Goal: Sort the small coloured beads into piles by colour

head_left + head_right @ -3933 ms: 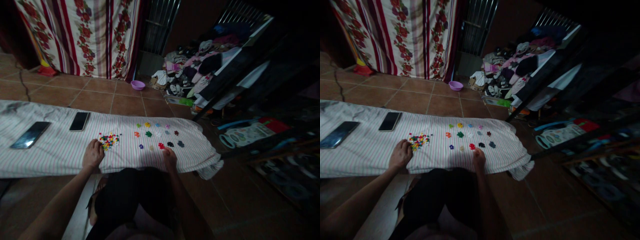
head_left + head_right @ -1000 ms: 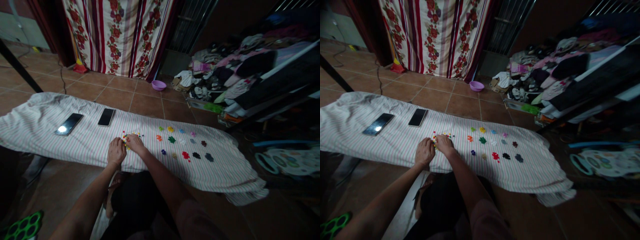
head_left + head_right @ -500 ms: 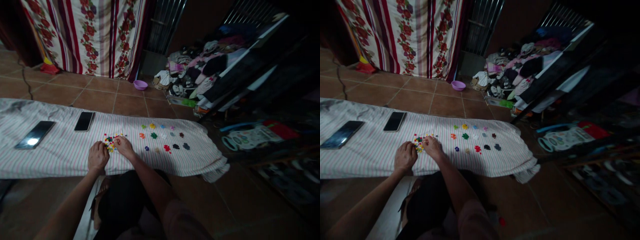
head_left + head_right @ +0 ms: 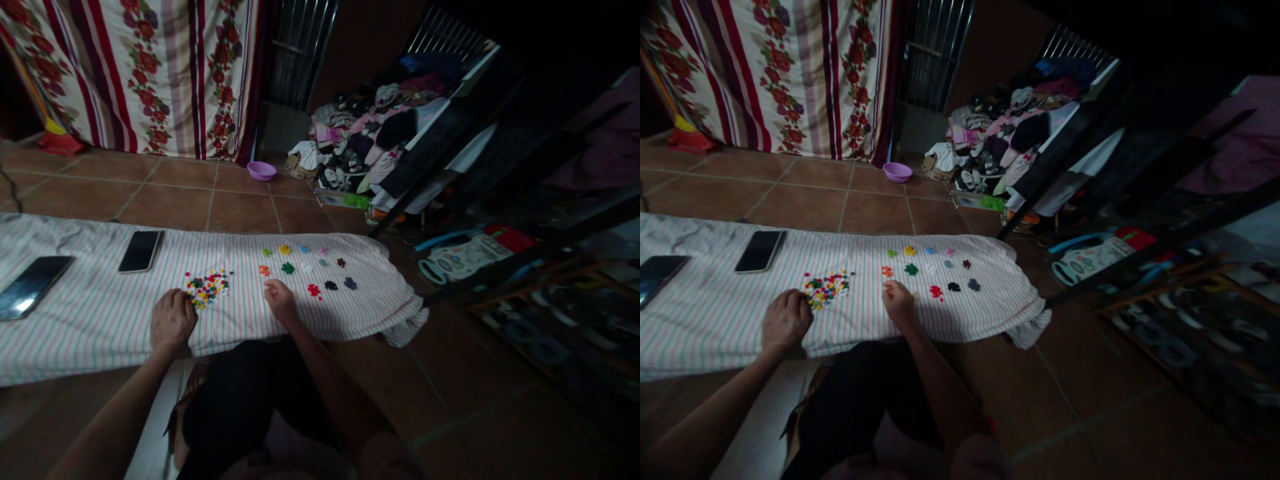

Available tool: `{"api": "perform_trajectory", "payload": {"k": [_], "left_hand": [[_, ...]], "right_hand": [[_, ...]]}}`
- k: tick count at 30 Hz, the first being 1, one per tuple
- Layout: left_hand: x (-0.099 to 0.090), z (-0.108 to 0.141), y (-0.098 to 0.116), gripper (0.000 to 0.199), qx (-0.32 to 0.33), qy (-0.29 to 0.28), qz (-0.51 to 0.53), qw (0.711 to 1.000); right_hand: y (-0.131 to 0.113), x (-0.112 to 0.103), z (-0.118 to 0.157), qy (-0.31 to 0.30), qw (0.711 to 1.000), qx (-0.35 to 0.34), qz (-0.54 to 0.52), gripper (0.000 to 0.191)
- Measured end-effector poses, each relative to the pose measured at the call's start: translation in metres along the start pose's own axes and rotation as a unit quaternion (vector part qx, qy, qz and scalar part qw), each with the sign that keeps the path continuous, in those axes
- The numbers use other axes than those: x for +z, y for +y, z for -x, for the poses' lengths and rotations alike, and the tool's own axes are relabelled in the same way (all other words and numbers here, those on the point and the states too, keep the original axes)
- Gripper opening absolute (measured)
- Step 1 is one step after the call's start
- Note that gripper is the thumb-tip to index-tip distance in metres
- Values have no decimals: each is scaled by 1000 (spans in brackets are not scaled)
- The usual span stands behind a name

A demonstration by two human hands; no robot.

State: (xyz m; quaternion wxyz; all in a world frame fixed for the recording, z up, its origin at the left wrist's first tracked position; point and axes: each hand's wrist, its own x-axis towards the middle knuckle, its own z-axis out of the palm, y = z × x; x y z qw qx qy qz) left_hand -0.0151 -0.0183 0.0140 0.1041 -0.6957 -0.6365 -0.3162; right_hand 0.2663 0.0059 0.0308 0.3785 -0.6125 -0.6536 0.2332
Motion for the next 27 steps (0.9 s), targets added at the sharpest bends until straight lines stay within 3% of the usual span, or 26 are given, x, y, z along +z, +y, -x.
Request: {"api": "perform_trajectory", "payload": {"k": [5, 9, 18, 27], "left_hand": [[0, 0, -1, 19, 6, 0, -13, 1000], [1, 0, 0, 15, 2, 5, -2, 1000], [-2, -1, 1, 17, 10, 4, -23, 1000], [-1, -1, 1, 19, 0, -1, -16, 1000]], "right_hand": [[29, -43, 8, 78, 993, 80, 39, 21], [45, -62, 15, 108, 988, 74, 82, 22], [57, -53, 16, 88, 990, 34, 107, 23], [59, -49, 16, 80, 989, 42, 114, 29]]}}
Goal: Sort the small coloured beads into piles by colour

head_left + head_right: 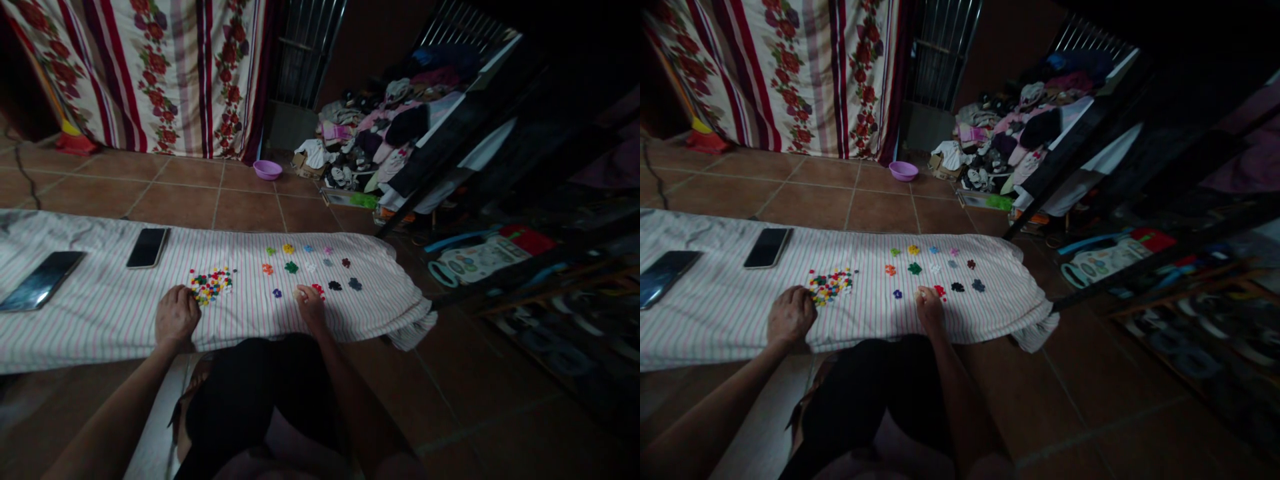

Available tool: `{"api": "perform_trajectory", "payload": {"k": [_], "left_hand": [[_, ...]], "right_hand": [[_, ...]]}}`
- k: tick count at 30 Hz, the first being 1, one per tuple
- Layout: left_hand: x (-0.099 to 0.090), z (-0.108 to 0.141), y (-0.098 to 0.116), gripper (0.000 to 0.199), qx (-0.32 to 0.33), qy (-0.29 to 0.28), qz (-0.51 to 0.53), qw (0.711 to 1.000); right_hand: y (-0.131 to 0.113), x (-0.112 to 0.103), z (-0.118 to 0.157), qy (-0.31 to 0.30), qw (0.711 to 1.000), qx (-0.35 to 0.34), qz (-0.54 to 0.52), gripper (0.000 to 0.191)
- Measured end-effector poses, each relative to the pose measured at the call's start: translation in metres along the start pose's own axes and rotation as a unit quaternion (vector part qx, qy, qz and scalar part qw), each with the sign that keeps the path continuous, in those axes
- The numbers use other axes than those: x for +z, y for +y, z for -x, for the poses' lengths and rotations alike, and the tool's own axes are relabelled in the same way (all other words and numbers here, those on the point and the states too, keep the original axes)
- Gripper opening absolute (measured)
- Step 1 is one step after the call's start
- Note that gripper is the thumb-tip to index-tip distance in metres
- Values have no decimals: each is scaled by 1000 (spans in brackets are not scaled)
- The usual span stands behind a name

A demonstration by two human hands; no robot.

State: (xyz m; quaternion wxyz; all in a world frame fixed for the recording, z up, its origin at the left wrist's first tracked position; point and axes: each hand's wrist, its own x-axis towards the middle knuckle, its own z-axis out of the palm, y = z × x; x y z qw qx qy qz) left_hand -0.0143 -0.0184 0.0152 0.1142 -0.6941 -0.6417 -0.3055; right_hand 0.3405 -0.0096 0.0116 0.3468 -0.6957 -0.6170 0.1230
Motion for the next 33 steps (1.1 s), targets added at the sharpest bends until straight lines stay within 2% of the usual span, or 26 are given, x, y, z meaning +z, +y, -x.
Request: {"api": "perform_trajectory", "payload": {"k": [7, 12, 15, 18, 22, 28, 33], "left_hand": [[3, 0, -3, 18, 2, 1, 16, 1000], [4, 1, -2, 19, -19, -2, 28, 999], [5, 1, -2, 20, -32, -3, 35, 999], [7, 1, -3, 20, -49, -8, 42, 998], [8, 1, -3, 22, -70, -21, 48, 996], [11, 2, -3, 22, -94, -14, 59, 994], [15, 3, -5, 22, -100, -4, 68, 993]], "right_hand": [[4, 2, 3, 19, 1000, 15, 1, 41], [4, 0, 6, 37, 999, 10, -13, 41], [-4, -2, 5, 64, 998, 6, -13, 39], [-23, -1, 5, 59, 997, -38, -37, 36], [-60, 18, 11, -15, 991, -117, -59, 32], [-126, 68, 32, -188, 963, -185, -59, 26], [-173, 100, 36, -256, 943, -212, -17, 27]]}}
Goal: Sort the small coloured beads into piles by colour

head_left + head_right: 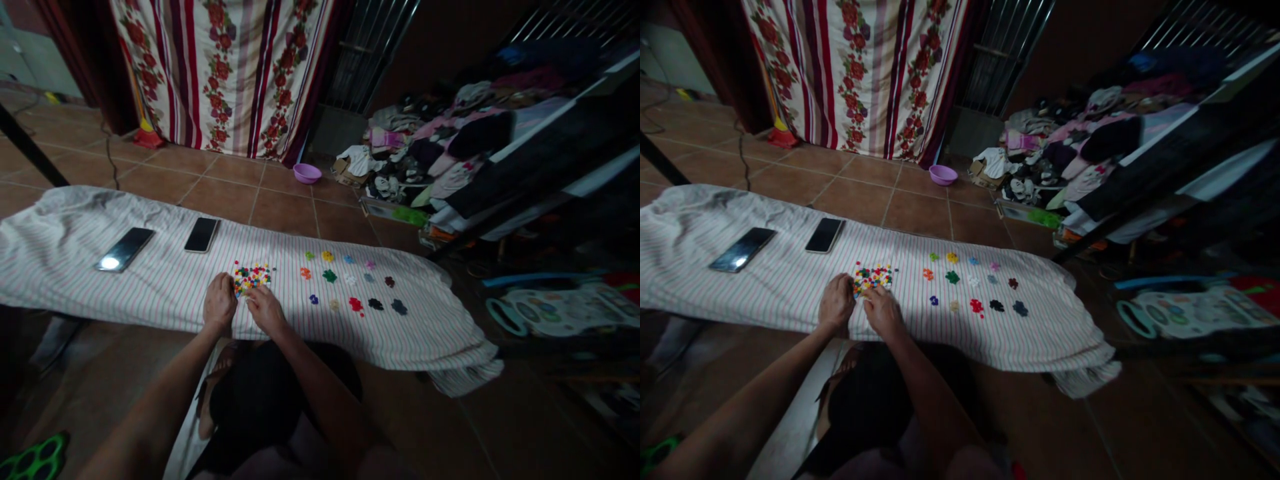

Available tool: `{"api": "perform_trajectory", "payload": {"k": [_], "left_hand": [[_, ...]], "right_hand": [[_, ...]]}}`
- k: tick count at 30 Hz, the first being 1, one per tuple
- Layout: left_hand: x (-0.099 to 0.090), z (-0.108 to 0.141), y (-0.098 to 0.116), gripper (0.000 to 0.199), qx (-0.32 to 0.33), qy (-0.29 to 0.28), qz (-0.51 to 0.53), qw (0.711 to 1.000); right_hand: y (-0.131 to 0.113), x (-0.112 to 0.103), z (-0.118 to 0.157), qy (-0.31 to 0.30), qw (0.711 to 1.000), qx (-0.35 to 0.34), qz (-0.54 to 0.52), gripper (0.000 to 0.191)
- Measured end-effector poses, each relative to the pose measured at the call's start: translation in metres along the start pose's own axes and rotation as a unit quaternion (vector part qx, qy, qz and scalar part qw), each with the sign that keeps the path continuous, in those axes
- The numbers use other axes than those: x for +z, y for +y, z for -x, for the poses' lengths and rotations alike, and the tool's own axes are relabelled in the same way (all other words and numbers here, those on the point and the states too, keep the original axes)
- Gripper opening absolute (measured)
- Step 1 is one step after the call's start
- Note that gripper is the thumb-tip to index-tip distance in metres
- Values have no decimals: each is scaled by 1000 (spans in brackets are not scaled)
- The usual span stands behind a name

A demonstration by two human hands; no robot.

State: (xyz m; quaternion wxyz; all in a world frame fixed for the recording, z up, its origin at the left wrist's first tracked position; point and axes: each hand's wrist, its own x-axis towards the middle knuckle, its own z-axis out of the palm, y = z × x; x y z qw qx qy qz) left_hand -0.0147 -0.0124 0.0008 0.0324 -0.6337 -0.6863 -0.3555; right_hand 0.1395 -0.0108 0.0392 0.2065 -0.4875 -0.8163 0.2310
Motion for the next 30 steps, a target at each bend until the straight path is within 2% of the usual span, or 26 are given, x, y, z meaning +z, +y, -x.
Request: {"api": "perform_trajectory", "payload": {"k": [3, 7, 18, 24, 28, 30], "left_hand": [[0, -1, 0, 22, 4, -3, -1, 1000], [-1, -2, 1, 23, 4, -6, -4, 1000], [2, 1, -1, 27, 44, 25, -11, 999], [5, 3, -3, 29, 55, 28, 8, 998], [5, 3, -4, 29, 61, 30, 31, 997], [4, 3, -4, 29, 69, 27, 28, 997]], "right_hand": [[-13, 7, -12, -15, 999, 26, 29, 30], [-15, 13, -18, -17, 998, 50, 44, 25], [-4, 24, -21, 74, 997, 18, -17, 15], [3, 16, -8, 109, 990, 10, -86, 12], [21, 0, 11, 140, 982, 24, -122, 15], [34, -12, 21, 159, 976, 51, -140, 17]]}}
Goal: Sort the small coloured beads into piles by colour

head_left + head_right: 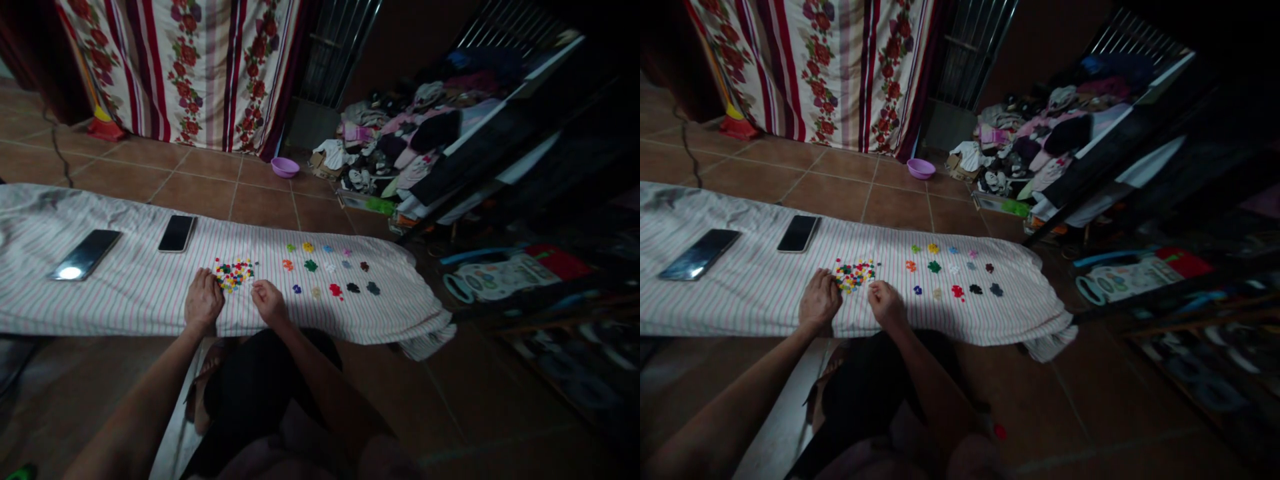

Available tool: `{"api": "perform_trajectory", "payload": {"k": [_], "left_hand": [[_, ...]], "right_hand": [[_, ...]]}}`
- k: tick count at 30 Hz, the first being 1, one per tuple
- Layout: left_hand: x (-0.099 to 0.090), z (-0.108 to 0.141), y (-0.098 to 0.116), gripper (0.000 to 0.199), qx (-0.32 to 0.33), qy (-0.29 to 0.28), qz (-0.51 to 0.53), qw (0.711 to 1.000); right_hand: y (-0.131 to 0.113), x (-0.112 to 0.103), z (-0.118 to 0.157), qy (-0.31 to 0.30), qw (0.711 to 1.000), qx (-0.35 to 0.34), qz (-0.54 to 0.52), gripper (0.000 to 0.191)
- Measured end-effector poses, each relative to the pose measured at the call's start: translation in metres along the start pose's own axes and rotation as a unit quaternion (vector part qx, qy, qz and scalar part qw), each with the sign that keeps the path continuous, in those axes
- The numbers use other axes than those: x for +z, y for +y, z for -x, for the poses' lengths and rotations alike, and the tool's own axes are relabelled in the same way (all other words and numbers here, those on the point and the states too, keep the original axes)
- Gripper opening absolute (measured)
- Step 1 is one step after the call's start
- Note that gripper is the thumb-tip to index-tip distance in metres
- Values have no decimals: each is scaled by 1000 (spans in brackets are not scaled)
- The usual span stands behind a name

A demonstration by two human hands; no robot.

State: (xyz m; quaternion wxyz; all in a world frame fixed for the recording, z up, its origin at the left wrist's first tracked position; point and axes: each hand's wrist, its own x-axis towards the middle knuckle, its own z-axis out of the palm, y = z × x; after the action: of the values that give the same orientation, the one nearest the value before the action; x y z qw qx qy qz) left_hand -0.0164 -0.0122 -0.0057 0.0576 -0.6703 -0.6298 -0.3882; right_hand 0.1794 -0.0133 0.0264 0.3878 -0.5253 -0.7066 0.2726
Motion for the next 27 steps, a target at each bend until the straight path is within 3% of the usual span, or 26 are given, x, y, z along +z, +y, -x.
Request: {"api": "perform_trajectory", "payload": {"k": [6, 12, 17, 23, 27], "left_hand": [[-4, -2, 2, 28, 10, -13, -8, 1000], [-5, -3, 2, 25, 5, -20, -3, 1000], [-4, -2, 0, 24, -3, -36, 14, 999], [-5, -3, 0, 20, 15, -25, 2, 1000], [-6, -4, 0, 20, 30, -23, -9, 999]], "right_hand": [[34, -66, 11, 94, 991, 97, -20, 19], [72, -125, 35, 166, 974, 146, 38, 26], [94, -133, 46, 183, 966, 160, 94, 25], [96, -126, 45, 160, 959, 171, 159, 24], [98, -125, 44, 172, 958, 184, 140, 22]]}}
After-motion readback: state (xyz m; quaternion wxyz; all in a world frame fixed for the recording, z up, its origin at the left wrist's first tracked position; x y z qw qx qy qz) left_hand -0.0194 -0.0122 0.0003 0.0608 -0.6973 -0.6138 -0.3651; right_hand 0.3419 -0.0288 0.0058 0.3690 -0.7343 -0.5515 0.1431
